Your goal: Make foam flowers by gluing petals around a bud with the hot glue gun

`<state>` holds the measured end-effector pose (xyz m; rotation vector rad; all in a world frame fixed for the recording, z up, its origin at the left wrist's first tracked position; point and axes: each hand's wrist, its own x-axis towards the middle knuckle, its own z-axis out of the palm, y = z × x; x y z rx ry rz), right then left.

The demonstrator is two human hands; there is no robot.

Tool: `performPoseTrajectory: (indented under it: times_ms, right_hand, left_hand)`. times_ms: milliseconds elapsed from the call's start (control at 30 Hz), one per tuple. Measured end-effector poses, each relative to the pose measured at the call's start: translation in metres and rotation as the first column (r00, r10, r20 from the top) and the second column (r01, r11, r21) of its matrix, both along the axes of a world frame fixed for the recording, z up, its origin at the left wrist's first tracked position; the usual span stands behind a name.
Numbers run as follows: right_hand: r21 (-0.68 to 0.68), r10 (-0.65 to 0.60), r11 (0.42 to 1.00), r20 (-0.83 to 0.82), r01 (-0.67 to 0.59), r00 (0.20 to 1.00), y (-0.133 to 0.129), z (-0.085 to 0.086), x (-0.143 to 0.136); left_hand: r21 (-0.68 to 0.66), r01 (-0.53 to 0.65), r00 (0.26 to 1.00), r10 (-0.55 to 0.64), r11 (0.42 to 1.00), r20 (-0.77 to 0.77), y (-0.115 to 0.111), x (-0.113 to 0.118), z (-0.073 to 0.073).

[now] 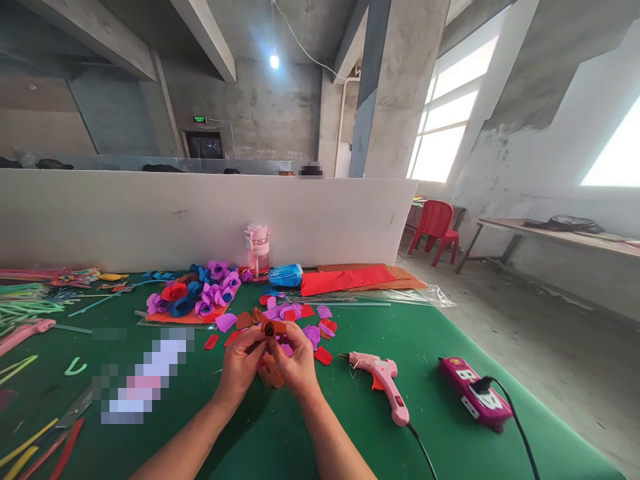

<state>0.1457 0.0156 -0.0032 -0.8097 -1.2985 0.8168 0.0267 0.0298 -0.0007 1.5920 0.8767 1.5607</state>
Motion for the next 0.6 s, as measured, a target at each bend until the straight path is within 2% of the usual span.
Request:
performPoseTrajectory:
  times_ms: [133, 233, 300, 400, 600]
  right_hand:
    - [-0.100, 0.078, 0.991, -0.103, -0.089, 0.992, 0.0024, 0.0005, -0.0009]
    - [-0.192, 0.134, 0.966, -0.192, -0.172, 0.972, 0.0054, 0.0004, -0.0009]
    - [-0.226, 0.123, 0.959, -0.213, -0.171, 0.969, 0.0070, 0.0002, -0.0005]
    - [-0.229, 0.077, 0.966, -0.199, -0.122, 0.977, 0.0078, 0.0003, 0.0001]
    - [-0.235, 0.037, 0.969, -0.179, -0.080, 0.983, 0.0073, 0.0015, -0.0002]
  left_hand:
    - [-0.198, 0.057, 0.997, -0.043, 0.979, 0.071, 0.0002, 0.0014, -0.0003]
    - [-0.366, 0.138, 0.984, -0.086, 0.920, 0.156, 0.0005, 0.0032, -0.0020]
    - [-0.443, 0.175, 0.975, -0.093, 0.879, 0.202, 0.0010, 0.0040, -0.0041]
    - [-0.488, 0.229, 0.959, -0.108, 0.842, 0.264, 0.0018, 0.0045, -0.0066]
    - [-0.496, 0.219, 0.959, -0.091, 0.840, 0.268, 0.0017, 0.0047, -0.0051]
